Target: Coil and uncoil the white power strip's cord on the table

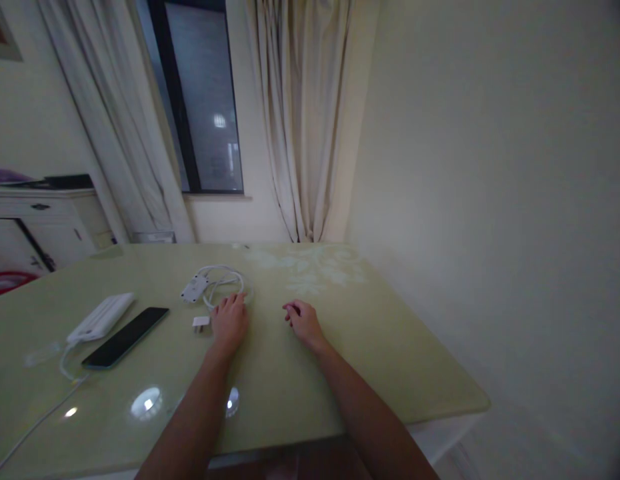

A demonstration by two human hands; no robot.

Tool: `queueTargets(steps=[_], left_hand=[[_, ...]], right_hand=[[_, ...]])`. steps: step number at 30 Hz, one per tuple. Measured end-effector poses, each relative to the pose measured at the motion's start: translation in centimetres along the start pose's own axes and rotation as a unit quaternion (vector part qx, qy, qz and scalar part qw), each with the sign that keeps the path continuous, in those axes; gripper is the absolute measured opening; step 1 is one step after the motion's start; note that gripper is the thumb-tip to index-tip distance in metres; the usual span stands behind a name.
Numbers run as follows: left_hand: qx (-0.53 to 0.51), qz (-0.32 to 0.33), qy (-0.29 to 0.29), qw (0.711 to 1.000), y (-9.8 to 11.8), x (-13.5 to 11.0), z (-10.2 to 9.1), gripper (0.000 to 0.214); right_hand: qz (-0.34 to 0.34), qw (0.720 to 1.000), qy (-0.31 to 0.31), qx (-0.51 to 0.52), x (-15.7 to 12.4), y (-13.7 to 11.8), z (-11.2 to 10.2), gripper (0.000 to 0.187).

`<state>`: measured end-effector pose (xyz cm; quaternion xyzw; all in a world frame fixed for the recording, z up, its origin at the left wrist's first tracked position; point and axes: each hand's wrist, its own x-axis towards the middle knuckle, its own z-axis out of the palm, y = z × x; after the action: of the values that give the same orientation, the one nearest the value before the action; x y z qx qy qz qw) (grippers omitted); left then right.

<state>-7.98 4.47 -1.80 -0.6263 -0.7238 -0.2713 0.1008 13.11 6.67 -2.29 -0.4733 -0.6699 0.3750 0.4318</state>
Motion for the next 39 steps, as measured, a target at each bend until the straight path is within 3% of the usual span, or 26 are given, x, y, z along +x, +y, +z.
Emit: queueTargets(steps=[4, 7, 10, 14, 19, 39], left_hand=[[-0.177, 0.086, 0.022, 0.980, 3.0, -0.8, 0.1, 0.036], [-0.309, 0.157, -0.034, 0.938, 5.8, -2.1, 0.7, 0.041], [-0.356, 0.158, -0.089, 0.917, 7.4, -3.1, 1.0, 0.042], [-0.370, 0.149, -0.122, 0.909, 7.3, -3.2, 0.6, 0.041], [-0.365, 0.156, -0.112, 0.911, 6.9, -2.9, 0.4, 0.042], [-0.362, 0.159, -0.106, 0.912, 7.1, -3.0, -0.1, 0.039]], right_hand=[[-0.044, 0.997, -0.003, -0.056, -0.4, -0.2, 0.4, 0.020], [-0.093, 0.989, -0.016, -0.113, -0.8, -0.1, 0.8, 0.019], [-0.099, 0.981, -0.027, -0.163, -1.1, 0.1, 1.1, 0.019], [-0.102, 0.974, -0.052, -0.196, -1.1, 0.1, 1.1, 0.021], [-0.064, 0.966, -0.088, -0.236, -1.3, -0.8, 0.8, 0.027], [-0.062, 0.955, -0.093, -0.274, -1.6, -1.6, 0.6, 0.031]])
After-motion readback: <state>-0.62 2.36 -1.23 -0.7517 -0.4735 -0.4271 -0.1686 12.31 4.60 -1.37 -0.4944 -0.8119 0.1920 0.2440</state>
